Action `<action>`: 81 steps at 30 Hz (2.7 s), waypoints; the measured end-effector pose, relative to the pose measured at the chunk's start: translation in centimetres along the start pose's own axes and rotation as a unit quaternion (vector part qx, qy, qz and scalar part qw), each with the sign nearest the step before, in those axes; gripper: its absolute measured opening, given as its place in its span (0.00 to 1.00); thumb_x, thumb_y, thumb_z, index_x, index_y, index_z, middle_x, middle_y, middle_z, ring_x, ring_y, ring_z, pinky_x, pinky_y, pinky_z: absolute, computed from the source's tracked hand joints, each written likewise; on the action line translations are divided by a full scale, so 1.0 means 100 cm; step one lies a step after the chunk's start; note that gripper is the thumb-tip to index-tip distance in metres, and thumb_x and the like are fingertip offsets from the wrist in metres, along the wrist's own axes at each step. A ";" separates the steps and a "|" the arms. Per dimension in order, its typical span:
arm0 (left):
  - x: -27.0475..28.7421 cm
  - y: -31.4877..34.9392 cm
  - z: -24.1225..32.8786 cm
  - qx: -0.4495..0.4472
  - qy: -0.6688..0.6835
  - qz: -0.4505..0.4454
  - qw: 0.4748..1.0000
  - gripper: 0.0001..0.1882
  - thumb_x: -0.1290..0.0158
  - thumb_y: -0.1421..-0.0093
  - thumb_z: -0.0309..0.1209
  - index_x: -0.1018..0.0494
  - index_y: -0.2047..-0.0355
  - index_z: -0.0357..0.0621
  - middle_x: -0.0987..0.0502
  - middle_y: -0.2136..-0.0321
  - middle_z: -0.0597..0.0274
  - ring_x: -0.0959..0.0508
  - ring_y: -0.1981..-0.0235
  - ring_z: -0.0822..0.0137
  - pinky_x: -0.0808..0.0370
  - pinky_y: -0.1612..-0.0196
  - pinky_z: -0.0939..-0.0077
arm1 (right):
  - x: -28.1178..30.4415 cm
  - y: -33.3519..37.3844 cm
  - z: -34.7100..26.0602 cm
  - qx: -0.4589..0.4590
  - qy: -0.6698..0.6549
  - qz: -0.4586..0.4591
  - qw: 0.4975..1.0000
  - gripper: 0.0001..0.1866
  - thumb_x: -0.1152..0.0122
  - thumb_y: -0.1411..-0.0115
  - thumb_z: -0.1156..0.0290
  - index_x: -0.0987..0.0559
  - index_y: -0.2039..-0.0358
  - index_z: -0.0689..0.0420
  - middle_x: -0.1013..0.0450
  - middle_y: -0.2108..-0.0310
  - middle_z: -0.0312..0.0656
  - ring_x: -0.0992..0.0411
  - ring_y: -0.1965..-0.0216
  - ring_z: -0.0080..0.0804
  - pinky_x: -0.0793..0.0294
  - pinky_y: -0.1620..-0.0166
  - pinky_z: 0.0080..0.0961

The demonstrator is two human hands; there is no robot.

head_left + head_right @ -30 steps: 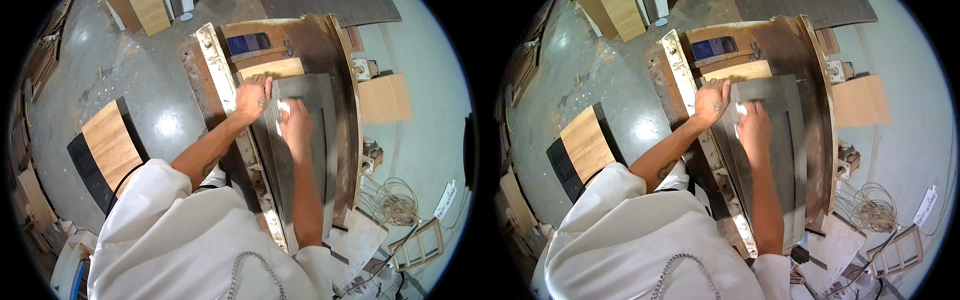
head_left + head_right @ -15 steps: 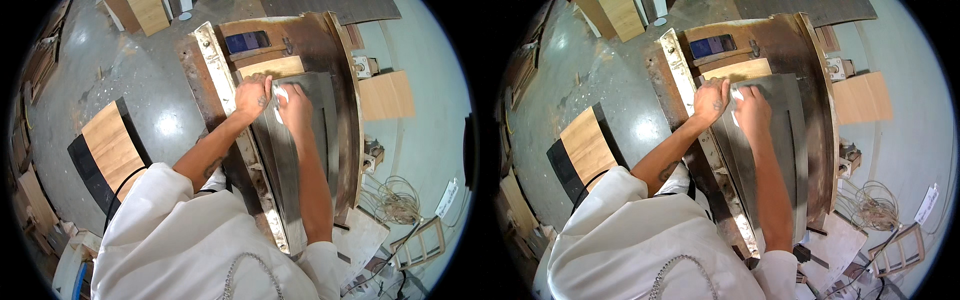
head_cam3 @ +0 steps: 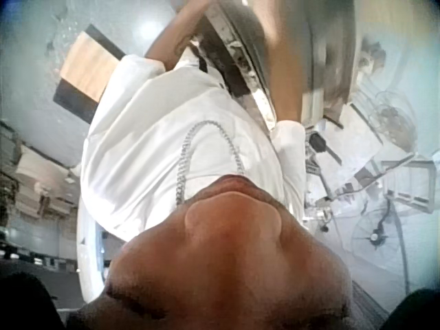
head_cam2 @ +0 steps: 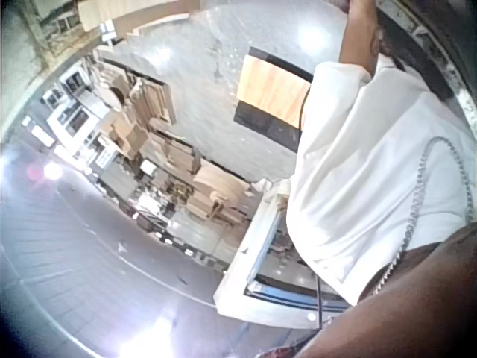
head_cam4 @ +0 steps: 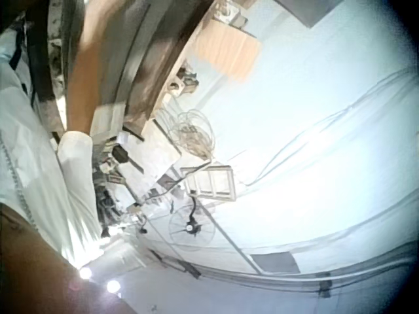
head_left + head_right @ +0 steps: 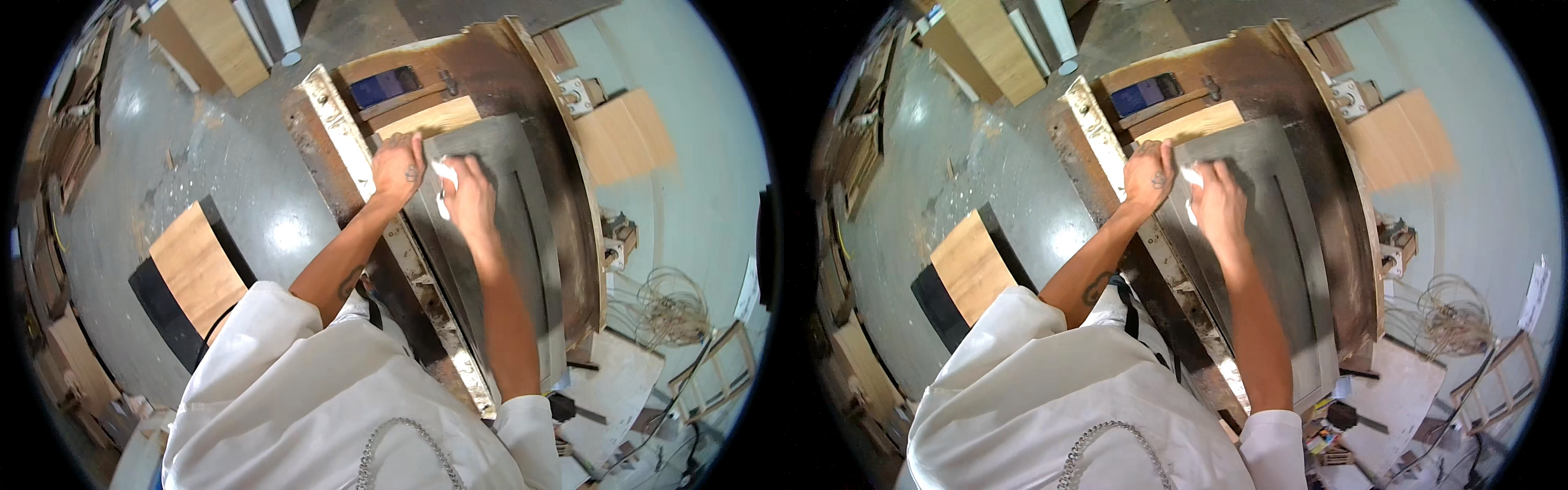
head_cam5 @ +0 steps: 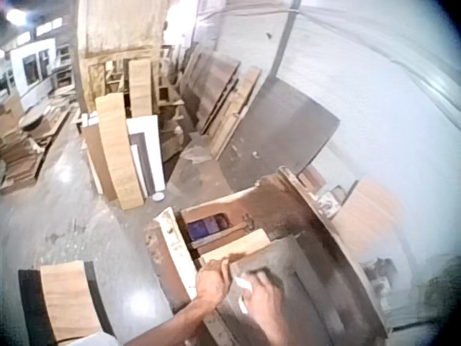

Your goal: The person wipes several rectangular wooden panels using a white cloth, cleaning the surfaces and edges of each panel individually on a workbench.

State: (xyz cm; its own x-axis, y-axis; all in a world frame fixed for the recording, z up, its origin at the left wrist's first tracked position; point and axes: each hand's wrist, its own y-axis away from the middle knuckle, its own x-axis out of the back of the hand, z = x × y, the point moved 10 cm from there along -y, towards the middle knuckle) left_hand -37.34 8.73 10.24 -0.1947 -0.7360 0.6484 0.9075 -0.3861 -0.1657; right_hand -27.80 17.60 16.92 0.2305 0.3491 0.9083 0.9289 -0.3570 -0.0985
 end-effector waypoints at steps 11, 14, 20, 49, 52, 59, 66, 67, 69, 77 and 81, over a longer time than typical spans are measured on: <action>-0.033 -0.005 -0.039 -0.142 0.064 0.045 0.987 0.19 0.58 0.37 0.36 0.35 0.51 0.34 0.33 0.53 0.45 0.29 0.55 0.56 0.31 0.54 0.58 | 0.084 0.370 0.114 -0.501 -0.044 0.046 0.863 0.13 0.43 0.43 0.63 0.22 0.60 0.55 0.29 0.62 0.45 0.28 0.63 0.47 0.28 0.61 0.37; 0.002 0.054 0.091 -0.244 -0.184 0.168 0.937 0.15 0.55 0.38 0.30 0.35 0.53 0.35 0.31 0.60 0.43 0.30 0.60 0.47 0.32 0.62 0.54 | 0.116 0.497 0.127 -0.558 -0.035 0.278 0.781 0.13 0.44 0.43 0.63 0.24 0.60 0.54 0.30 0.63 0.47 0.29 0.63 0.48 0.29 0.61 0.40; -0.149 0.315 0.249 -0.491 -0.099 -0.283 0.818 0.26 0.55 0.37 0.38 0.42 0.42 0.39 0.43 0.41 0.46 0.42 0.40 0.48 0.49 0.39 0.52 | 0.138 0.613 0.122 -0.626 0.032 0.412 0.662 0.19 0.41 0.45 0.68 0.29 0.52 0.57 0.31 0.57 0.51 0.32 0.54 0.51 0.31 0.53 0.38; -0.187 0.431 0.298 -0.562 -0.194 -0.352 0.723 0.29 0.64 0.34 0.43 0.46 0.39 0.38 0.50 0.36 0.48 0.53 0.34 0.51 0.60 0.36 0.50 | 0.152 0.714 0.191 -0.670 0.131 0.380 0.624 0.15 0.40 0.48 0.73 0.24 0.58 0.54 0.32 0.62 0.44 0.29 0.62 0.42 0.27 0.63 0.35; -0.187 0.431 0.295 -0.557 -0.198 -0.353 0.726 0.28 0.64 0.35 0.42 0.46 0.39 0.37 0.50 0.36 0.48 0.53 0.34 0.51 0.60 0.36 0.49 | 0.140 0.688 0.187 -0.635 0.085 0.360 0.678 0.15 0.39 0.49 0.74 0.24 0.59 0.53 0.33 0.62 0.43 0.29 0.62 0.42 0.27 0.63 0.34; -0.186 0.435 0.294 -0.565 -0.182 -0.353 0.723 0.28 0.65 0.34 0.42 0.46 0.39 0.38 0.50 0.36 0.49 0.52 0.34 0.51 0.59 0.36 0.50 | 0.146 0.694 0.188 -0.654 0.106 0.362 0.656 0.13 0.40 0.48 0.73 0.25 0.60 0.56 0.35 0.64 0.43 0.28 0.68 0.38 0.26 0.71 0.31; -0.190 0.432 0.295 -0.569 -0.185 -0.355 0.719 0.28 0.65 0.34 0.42 0.46 0.39 0.39 0.50 0.36 0.50 0.52 0.34 0.52 0.59 0.35 0.51 | 0.147 0.697 0.190 -0.675 0.125 0.354 0.635 0.13 0.39 0.49 0.72 0.26 0.61 0.56 0.34 0.64 0.44 0.27 0.72 0.42 0.25 0.71 0.31; -0.189 0.431 0.293 -0.568 -0.186 -0.350 0.721 0.28 0.66 0.34 0.42 0.46 0.38 0.40 0.49 0.36 0.50 0.52 0.34 0.53 0.59 0.35 0.52 | 0.140 0.681 0.185 -0.662 0.059 0.357 0.657 0.13 0.39 0.49 0.71 0.26 0.61 0.56 0.34 0.64 0.44 0.27 0.70 0.42 0.25 0.70 0.33; -0.187 0.427 0.289 -0.567 -0.187 -0.339 0.727 0.27 0.66 0.33 0.43 0.46 0.38 0.42 0.49 0.36 0.52 0.52 0.34 0.55 0.59 0.35 0.54 | 0.142 0.691 0.186 -0.651 0.083 0.365 0.661 0.13 0.40 0.48 0.71 0.26 0.61 0.56 0.35 0.64 0.44 0.27 0.70 0.43 0.25 0.69 0.34; -0.191 0.427 0.292 -0.565 -0.196 -0.335 0.728 0.27 0.67 0.33 0.43 0.47 0.37 0.43 0.49 0.36 0.54 0.52 0.34 0.56 0.59 0.35 0.54 | 0.143 0.695 0.190 -0.674 0.079 0.336 0.653 0.12 0.41 0.48 0.70 0.27 0.61 0.55 0.35 0.64 0.46 0.27 0.69 0.44 0.25 0.71 0.36; -0.189 0.429 0.290 -0.565 -0.185 -0.337 0.730 0.27 0.67 0.33 0.43 0.47 0.37 0.44 0.49 0.36 0.54 0.52 0.34 0.55 0.59 0.35 0.54 | 0.151 0.699 0.194 -0.695 0.133 0.300 0.640 0.11 0.42 0.48 0.71 0.27 0.63 0.55 0.35 0.66 0.46 0.27 0.69 0.44 0.25 0.72 0.36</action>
State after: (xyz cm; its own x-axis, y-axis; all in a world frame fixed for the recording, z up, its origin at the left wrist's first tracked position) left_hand 16.05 22.17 12.43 -0.1517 -0.0464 0.9873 -0.2746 -0.9576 -0.0872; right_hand 46.21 14.72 15.85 0.1954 -0.3064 0.9316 -0.5016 -0.8475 -0.1735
